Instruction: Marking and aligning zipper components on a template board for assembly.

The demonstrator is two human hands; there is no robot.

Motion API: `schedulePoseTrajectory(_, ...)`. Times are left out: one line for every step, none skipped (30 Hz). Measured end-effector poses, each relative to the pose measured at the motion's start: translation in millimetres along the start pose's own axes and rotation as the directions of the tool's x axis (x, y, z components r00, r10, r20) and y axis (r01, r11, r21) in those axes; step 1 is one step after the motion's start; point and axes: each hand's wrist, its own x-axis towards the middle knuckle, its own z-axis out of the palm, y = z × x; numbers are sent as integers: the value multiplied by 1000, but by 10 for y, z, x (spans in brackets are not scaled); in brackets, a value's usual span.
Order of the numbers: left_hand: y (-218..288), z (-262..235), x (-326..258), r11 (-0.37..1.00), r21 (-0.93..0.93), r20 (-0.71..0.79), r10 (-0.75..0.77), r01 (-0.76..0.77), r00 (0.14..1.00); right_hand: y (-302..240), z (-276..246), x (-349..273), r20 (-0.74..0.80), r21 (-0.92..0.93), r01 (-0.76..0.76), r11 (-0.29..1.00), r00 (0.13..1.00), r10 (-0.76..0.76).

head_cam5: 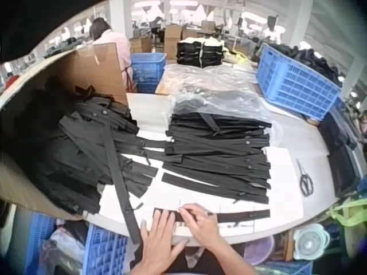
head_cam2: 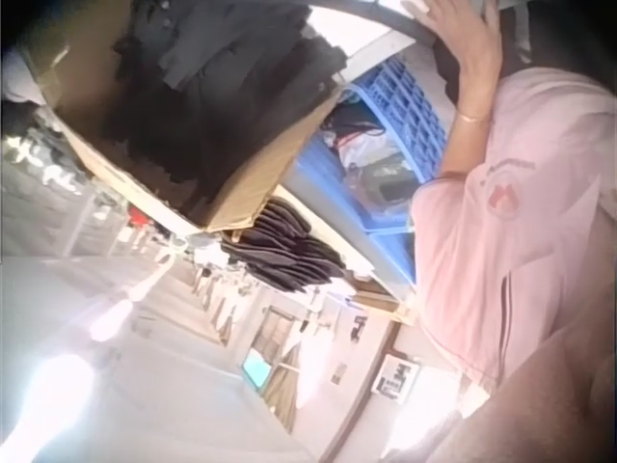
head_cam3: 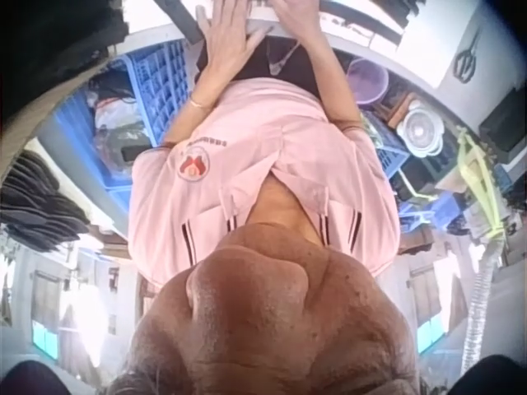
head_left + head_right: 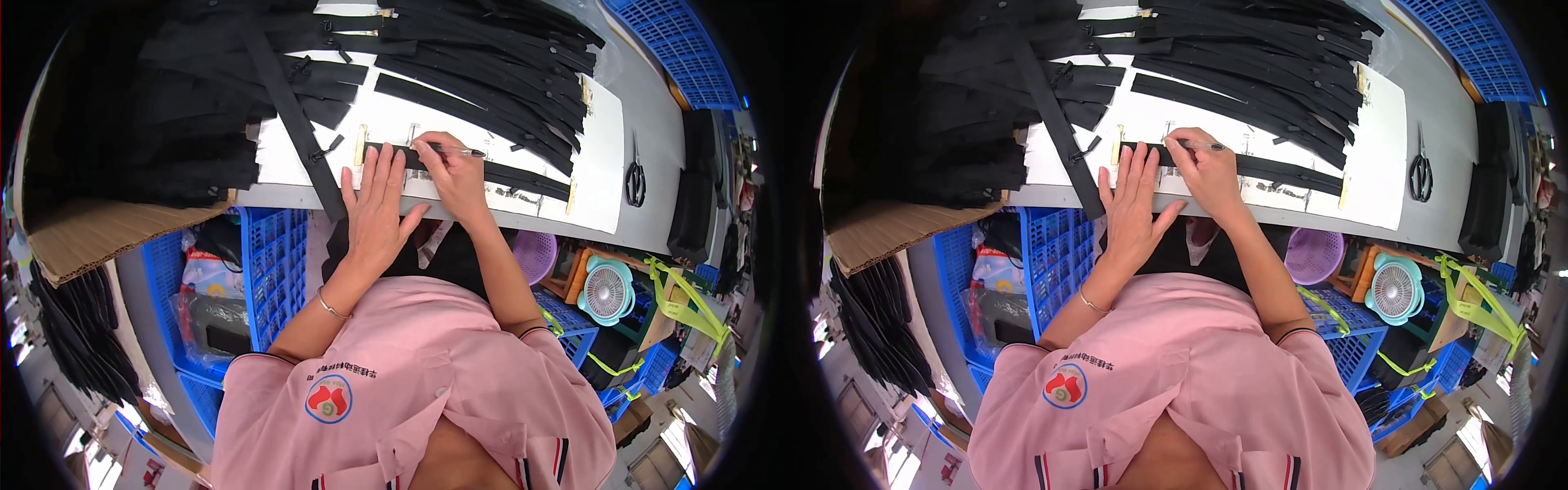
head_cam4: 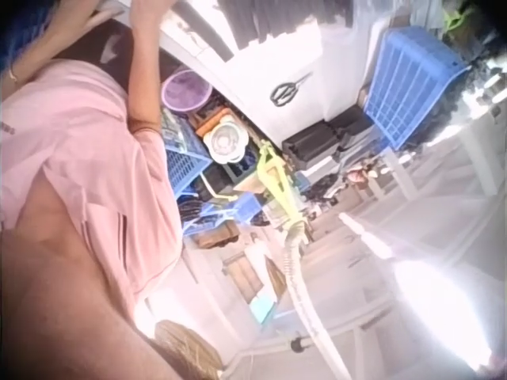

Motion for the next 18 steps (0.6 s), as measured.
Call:
schedulePoseTrajectory(0,0,1,1000,1,-2,2,-2,1000,-3,1,3,0,-20,12,1000,1000,-12)
schedulePoseTrajectory(2,0,1,1000,2,-5,4,-4,1000,-6,3,4,-1,-39,23,999,1000,-24)
schedulePoseTrajectory(1,-1,5,1000,0,-4,2,-2,1000,-10,6,8,0,-40,22,999,1000,-22)
schedulePoseTrajectory(1,-2,7,1000,-2,-4,2,-2,1000,-14,10,11,-6,-56,34,998,999,-35)
schedulePoseTrajectory(-1,-2,9,1000,-4,-4,2,-2,1000,-14,16,11,-12,-71,46,996,999,-47)
schedulePoseTrajectory(-1,3,12,1000,-6,-2,2,-2,1000,-9,19,11,-12,-72,44,996,999,-45)
schedulePoseTrajectory(-3,8,15,1000,-5,-3,6,-6,1000,-3,23,12,-17,-86,61,994,998,-63)
schedulePoseTrajectory(-5,13,18,1000,-4,-4,10,-10,1000,4,27,11,-23,-101,78,992,997,-80)
schedulePoseTrajectory(-8,15,18,1000,-5,0,10,-10,1000,8,35,11,-24,-101,74,992,997,-77)
schedulePoseTrajectory(-11,15,18,1000,2,9,9,-9,1000,8,44,12,-39,-106,90,990,995,-95)
schedulePoseTrajectory(-14,15,18,1000,9,18,8,-8,1000,5,45,6,-53,-111,106,988,992,-113)
schedulePoseTrajectory(-17,14,17,1000,8,22,9,-9,1000,-18,34,-1,-56,-111,101,989,993,-108)
schedulePoseTrajectory(-19,12,17,1000,7,23,2,-3,1000,-53,19,-4,-34,-90,35,995,999,-38)
schedulePoseTrajectory(-20,9,15,1000,7,24,-4,4,1000,-69,9,-14,-10,-70,-33,997,999,32)
schedulePoseTrajectory(-13,3,21,1000,6,28,-1,1,1000,-59,-14,-25,-15,-71,-37,997,999,36)
schedulePoseTrajectory(-6,-5,27,1000,14,18,-1,1,1000,-40,-44,-29,54,-39,-24,999,998,26)
schedulePoseTrajectory(-2,-9,28,1000,23,8,-1,1,1000,-20,-65,-28,122,-6,-13,1000,992,14)
schedulePoseTrajectory(0,-5,30,1000,22,12,3,-3,1000,23,-63,-21,136,-27,22,999,991,-18)
